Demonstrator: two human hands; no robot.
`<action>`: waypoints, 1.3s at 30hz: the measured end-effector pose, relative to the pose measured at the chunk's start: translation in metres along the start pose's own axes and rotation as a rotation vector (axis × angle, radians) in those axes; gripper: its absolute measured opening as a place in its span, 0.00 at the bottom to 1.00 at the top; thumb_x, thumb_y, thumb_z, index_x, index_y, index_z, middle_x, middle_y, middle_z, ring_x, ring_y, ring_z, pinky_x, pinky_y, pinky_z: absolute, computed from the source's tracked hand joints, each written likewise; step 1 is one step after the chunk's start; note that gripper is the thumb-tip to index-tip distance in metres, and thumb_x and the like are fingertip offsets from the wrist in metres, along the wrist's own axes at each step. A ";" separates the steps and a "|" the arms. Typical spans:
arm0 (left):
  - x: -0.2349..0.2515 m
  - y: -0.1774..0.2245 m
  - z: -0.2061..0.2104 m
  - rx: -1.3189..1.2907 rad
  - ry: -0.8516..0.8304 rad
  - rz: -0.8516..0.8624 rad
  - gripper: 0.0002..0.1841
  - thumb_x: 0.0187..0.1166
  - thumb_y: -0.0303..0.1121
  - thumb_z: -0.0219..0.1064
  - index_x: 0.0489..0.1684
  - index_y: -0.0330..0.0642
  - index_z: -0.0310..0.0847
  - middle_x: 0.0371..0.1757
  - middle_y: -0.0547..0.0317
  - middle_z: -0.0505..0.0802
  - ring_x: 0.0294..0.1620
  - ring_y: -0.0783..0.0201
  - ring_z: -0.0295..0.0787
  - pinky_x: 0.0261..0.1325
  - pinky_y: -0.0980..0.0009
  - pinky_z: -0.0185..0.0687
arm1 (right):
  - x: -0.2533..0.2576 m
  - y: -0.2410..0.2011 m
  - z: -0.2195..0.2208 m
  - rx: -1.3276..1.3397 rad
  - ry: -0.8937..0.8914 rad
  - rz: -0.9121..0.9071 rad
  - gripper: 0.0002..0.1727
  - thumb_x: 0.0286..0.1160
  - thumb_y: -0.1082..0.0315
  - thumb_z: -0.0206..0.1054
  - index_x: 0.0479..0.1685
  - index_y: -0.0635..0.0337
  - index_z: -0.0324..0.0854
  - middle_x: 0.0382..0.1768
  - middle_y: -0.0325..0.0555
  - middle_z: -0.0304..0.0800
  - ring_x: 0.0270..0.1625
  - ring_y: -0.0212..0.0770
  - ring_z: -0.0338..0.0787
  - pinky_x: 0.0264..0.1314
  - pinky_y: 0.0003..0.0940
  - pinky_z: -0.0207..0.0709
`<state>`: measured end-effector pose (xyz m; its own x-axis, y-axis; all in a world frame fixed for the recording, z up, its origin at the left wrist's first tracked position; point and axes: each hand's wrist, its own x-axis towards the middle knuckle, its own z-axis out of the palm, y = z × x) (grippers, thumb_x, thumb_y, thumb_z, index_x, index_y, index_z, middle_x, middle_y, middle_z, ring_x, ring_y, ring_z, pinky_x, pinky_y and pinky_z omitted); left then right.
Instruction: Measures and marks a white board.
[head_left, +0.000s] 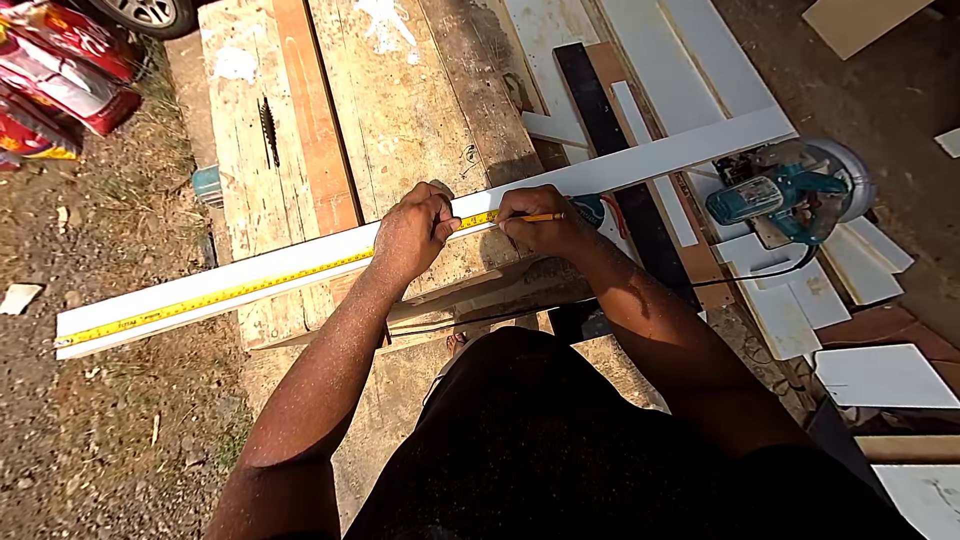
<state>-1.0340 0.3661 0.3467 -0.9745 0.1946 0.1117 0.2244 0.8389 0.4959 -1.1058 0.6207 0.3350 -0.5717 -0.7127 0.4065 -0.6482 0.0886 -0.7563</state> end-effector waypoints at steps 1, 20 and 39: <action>0.000 0.000 0.000 -0.001 -0.001 -0.003 0.13 0.84 0.44 0.67 0.35 0.46 0.83 0.62 0.57 0.87 0.60 0.56 0.86 0.59 0.50 0.83 | 0.000 0.000 0.000 0.003 -0.001 -0.002 0.09 0.74 0.75 0.61 0.32 0.65 0.87 0.29 0.44 0.89 0.31 0.30 0.84 0.33 0.26 0.79; 0.000 -0.001 0.001 -0.004 0.010 0.009 0.12 0.84 0.44 0.67 0.36 0.46 0.84 0.63 0.59 0.87 0.61 0.58 0.86 0.61 0.51 0.84 | 0.000 0.000 0.001 0.024 0.010 -0.005 0.09 0.74 0.75 0.62 0.31 0.65 0.87 0.27 0.43 0.88 0.29 0.29 0.83 0.31 0.25 0.78; 0.003 -0.007 0.002 -0.077 0.011 0.040 0.11 0.82 0.46 0.68 0.36 0.50 0.86 0.63 0.62 0.88 0.60 0.60 0.88 0.57 0.46 0.86 | -0.083 0.013 -0.035 -0.687 0.433 0.310 0.35 0.75 0.39 0.72 0.71 0.56 0.84 0.65 0.55 0.84 0.71 0.55 0.81 0.73 0.52 0.78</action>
<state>-1.0381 0.3614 0.3418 -0.9648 0.2216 0.1418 0.2629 0.7889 0.5555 -1.0842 0.7048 0.3095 -0.8232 -0.2719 0.4985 -0.5120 0.7348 -0.4448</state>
